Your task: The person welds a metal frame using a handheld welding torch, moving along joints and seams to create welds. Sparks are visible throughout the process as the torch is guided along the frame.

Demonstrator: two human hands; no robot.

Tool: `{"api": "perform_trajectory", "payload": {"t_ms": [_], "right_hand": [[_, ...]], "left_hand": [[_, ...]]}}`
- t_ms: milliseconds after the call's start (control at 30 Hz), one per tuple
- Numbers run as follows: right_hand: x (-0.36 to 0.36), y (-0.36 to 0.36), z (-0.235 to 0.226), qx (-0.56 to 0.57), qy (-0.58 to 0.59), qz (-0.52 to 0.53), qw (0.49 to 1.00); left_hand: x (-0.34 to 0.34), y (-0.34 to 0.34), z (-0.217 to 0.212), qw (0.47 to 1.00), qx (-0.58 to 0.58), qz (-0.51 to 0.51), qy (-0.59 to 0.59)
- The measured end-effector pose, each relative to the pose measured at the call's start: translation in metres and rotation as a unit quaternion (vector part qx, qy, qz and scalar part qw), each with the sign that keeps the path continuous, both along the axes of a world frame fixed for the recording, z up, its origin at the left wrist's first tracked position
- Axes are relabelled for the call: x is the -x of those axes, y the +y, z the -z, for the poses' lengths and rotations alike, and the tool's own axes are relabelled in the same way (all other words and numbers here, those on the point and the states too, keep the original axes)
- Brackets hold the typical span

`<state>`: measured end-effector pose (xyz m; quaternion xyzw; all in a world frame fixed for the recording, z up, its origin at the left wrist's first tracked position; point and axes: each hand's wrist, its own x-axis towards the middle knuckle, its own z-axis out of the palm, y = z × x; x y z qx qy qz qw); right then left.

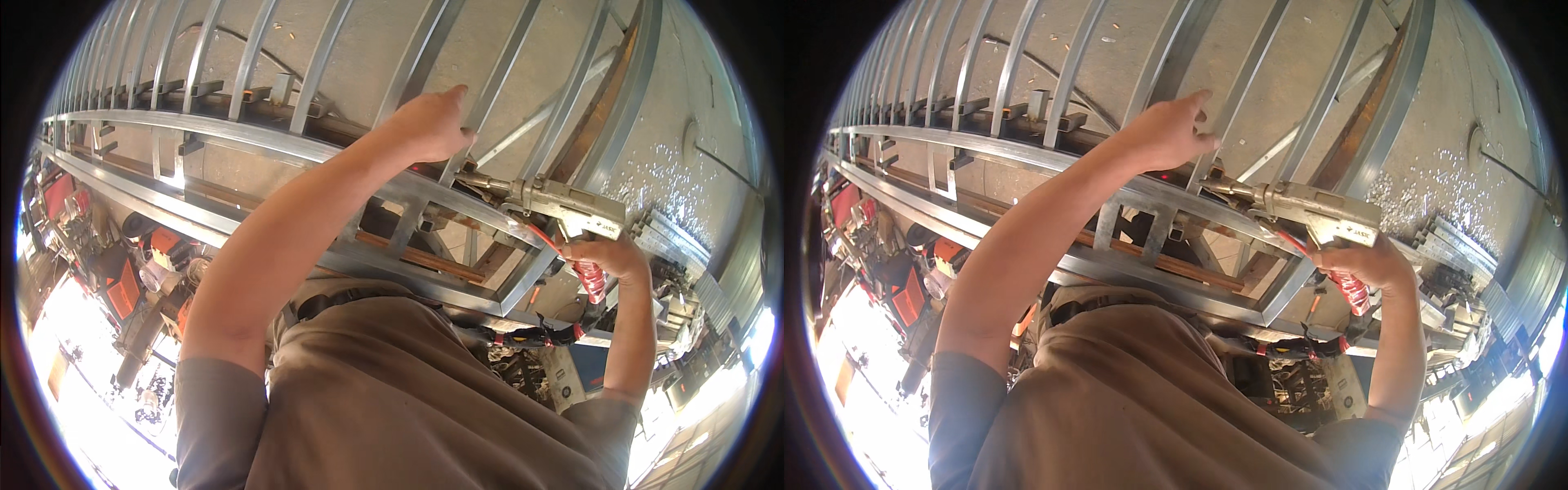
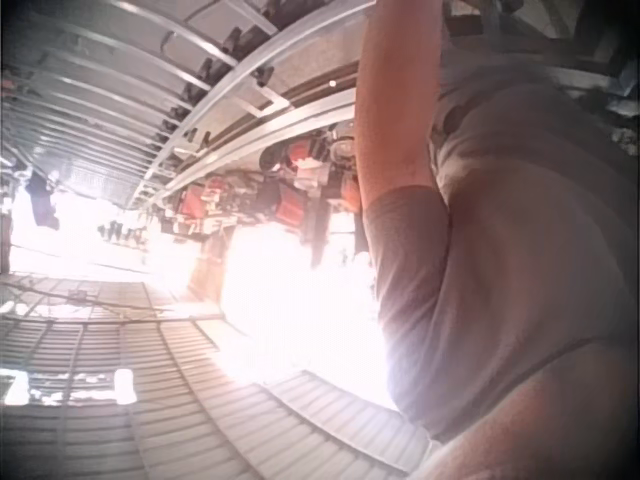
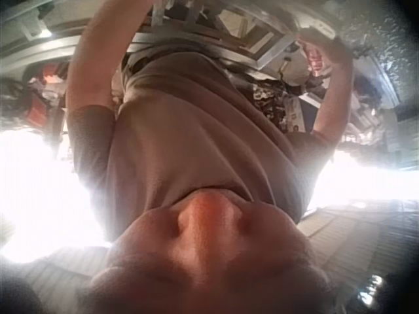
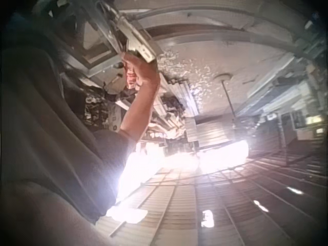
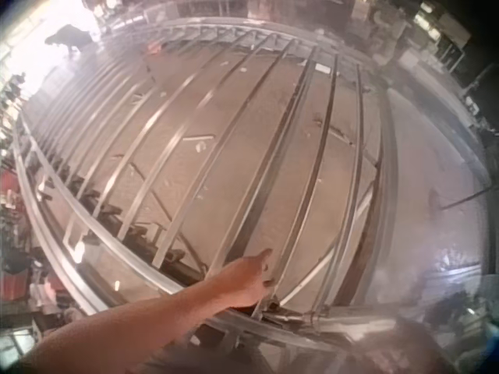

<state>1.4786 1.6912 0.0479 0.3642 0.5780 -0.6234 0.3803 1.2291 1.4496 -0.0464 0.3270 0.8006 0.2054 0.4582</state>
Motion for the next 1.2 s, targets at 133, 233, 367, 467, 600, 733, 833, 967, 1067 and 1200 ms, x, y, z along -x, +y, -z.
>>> {"api": "perform_trajectory", "payload": {"t_ms": [133,233,367,467,600,733,833,967,1067,1200], "right_hand": [[-0.003,0.002,0.013,0.029,0.042,-0.025,0.998],[-0.001,0.004,0.020,0.000,0.005,-0.054,0.999],[0.000,0.006,0.024,0.013,0.011,-0.060,0.998],[0.000,0.007,0.026,0.009,0.004,-0.085,0.996],[-0.001,0.007,0.026,-0.003,-0.031,-0.096,0.995],[0.001,0.010,0.029,-0.002,-0.033,-0.133,0.991],[0.003,0.010,0.030,-0.016,-0.021,-0.151,0.988],[0.005,0.011,0.029,0.010,-0.020,-0.132,0.991],[0.006,0.012,0.027,0.020,-0.023,-0.120,0.992],[0.008,0.012,0.025,0.013,-0.032,-0.129,0.991]], "left_hand": [[-0.011,0.011,0.011,0.995,0.043,0.048,-0.074],[-0.013,0.011,0.014,0.996,0.046,0.047,-0.061],[-0.010,0.011,0.015,0.995,0.043,0.052,-0.072],[-0.008,0.010,0.017,0.995,0.043,0.051,-0.079],[-0.008,0.009,0.018,0.994,0.043,0.044,-0.092],[-0.009,0.011,0.014,0.993,0.054,0.031,-0.104],[-0.005,0.012,0.008,0.990,0.061,0.029,-0.126],[-0.002,0.014,0.000,0.984,0.064,0.009,-0.166],[-0.001,0.016,-0.005,0.983,0.068,0.009,-0.168],[-0.001,0.014,-0.006,0.982,0.065,0.001,-0.179]]}}
